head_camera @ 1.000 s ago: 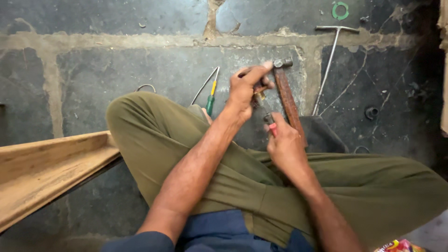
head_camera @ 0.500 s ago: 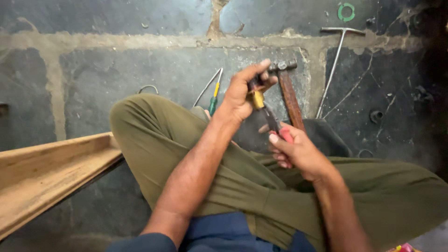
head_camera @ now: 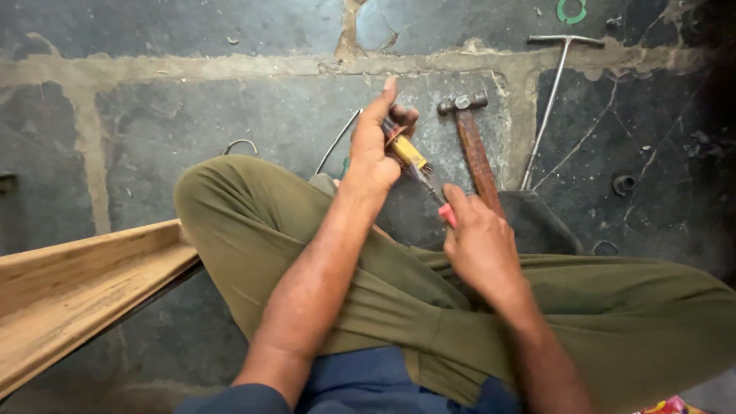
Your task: The person sits on the floor and uses a hammer and pliers to dismantle a cylindrical electrical component, likely a motor or transformer. They repeatedly strike the component to break it apart and remove copper wire and a yellow plastic piece.
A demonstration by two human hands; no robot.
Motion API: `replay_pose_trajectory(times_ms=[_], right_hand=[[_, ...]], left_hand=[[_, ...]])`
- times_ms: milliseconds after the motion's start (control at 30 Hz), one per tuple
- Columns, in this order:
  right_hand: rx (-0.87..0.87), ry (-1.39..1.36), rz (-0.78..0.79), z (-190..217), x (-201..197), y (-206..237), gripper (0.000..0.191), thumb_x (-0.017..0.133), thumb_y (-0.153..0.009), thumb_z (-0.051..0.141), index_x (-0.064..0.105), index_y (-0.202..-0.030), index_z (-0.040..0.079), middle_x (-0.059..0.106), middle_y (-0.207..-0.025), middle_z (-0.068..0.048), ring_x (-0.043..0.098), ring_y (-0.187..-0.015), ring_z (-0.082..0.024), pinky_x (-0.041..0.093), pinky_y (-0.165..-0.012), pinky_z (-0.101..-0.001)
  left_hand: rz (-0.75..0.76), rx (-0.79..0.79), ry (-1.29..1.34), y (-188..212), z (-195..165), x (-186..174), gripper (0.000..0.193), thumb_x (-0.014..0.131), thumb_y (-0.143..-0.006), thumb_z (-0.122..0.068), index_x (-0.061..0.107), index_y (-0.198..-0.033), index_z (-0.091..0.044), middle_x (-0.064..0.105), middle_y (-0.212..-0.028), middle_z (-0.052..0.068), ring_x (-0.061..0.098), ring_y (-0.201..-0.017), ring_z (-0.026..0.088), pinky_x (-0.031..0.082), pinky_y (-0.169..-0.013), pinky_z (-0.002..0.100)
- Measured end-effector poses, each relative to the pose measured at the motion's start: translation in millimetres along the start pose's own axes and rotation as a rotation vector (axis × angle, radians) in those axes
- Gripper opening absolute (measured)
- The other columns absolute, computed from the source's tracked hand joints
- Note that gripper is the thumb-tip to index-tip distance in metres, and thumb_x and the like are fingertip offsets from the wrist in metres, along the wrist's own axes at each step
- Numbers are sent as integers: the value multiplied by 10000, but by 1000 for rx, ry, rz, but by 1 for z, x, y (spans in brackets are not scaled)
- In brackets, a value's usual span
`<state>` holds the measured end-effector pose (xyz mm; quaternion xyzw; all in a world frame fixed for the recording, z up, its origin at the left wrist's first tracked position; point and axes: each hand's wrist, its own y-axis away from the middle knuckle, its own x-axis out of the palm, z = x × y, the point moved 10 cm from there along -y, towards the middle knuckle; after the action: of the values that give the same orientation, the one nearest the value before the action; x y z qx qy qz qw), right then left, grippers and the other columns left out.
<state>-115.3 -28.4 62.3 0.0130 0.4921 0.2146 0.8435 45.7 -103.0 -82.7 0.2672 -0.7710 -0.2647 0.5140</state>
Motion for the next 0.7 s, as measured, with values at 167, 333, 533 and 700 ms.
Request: replay_pose_trajectory(times_ms=[167,333,533,700], right_hand=[[86,-1,31,-50,-7,13,450,626,-833,33,617,-1273,124,734,-1010,-185,673,-939,-448,525,-779,-541],[207,137,-152,-101,-16,-1,324,640,-972,178,603,-1282,93,724,-1031,-202,678,-930,-456,519,-763,-554],[118,339,15,-93,22,-48,318,595,-975,165,626,-1291,153,697,-1011,-195,687,-909,-441,520,-795,-577],[-105,522,-93,-61,25,-46,509,606,-920,114,560,-1427,115,672,-1061,-188,665,-1037,-391,382,-965,-667]], left_hand=[[-167,613,-329,10,-106,-5,212,791,-807,-287,647,-748,-142,711,-683,33,660,-601,120,505,-548,241],[11,483,-489,16,-88,20,361,862,-861,-304,633,-797,-33,684,-682,55,570,-588,101,440,-552,251],[101,624,-1326,29,-32,44,566,858,-700,-270,627,-1180,-81,752,-813,81,706,-720,279,543,-631,435],[22,497,-2031,14,-23,20,624,865,-743,-341,584,-1215,-44,725,-1050,219,685,-1015,439,522,-864,551]])
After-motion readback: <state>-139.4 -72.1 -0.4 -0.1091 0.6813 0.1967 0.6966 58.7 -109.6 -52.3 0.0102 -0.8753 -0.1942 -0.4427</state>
